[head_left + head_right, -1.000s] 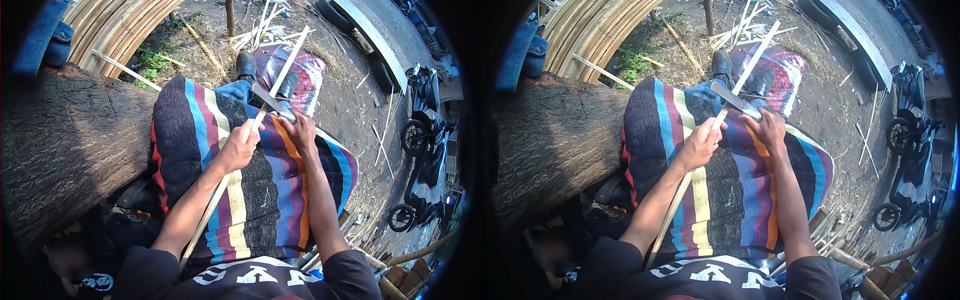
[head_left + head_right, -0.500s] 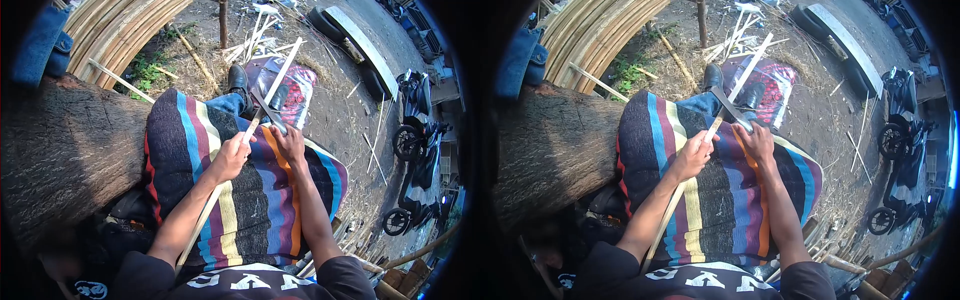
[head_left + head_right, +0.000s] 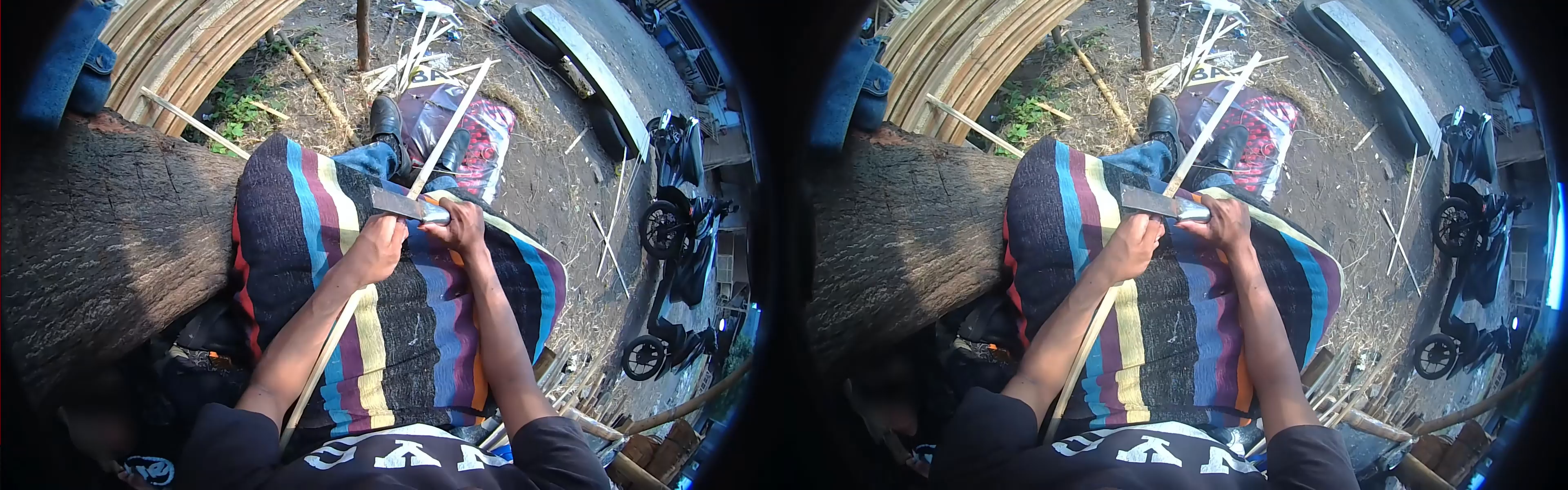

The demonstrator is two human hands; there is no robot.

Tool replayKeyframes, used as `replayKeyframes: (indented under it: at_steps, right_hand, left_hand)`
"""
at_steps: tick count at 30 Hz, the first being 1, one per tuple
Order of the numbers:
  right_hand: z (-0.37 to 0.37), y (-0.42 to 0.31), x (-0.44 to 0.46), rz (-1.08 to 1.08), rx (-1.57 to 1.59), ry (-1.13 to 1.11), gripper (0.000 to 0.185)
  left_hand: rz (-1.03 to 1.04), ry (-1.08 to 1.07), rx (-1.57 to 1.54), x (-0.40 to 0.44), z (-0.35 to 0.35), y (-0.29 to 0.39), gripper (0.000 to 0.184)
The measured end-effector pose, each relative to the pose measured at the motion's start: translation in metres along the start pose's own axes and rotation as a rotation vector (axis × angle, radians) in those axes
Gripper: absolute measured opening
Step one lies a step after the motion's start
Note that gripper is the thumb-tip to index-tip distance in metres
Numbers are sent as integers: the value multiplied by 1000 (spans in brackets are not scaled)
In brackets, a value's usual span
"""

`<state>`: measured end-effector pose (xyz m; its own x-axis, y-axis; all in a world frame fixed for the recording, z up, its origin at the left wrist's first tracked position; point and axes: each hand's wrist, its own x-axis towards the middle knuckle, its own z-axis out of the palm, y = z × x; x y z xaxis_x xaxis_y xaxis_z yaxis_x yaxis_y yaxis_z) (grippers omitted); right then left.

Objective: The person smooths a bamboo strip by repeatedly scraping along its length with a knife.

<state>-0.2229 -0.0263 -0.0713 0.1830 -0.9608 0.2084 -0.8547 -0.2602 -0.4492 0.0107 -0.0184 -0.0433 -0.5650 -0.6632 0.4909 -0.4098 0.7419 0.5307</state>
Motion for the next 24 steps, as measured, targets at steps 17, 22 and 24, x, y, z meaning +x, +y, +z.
replayKeyframes:
  at_steps: [17,22,24]
  right_hand:
    - [6,21,0,6,-54,72,63]
    - [-9,-26,-4,14,-42,43,67]
    - [-19,-28,-1,-74,-119,-3,71]
  left_hand:
    - [-257,-47,-292,2,2,5,22]
    - [-38,12,28,-4,2,-7,16]
    - [-234,35,-254,0,-1,-1,18]
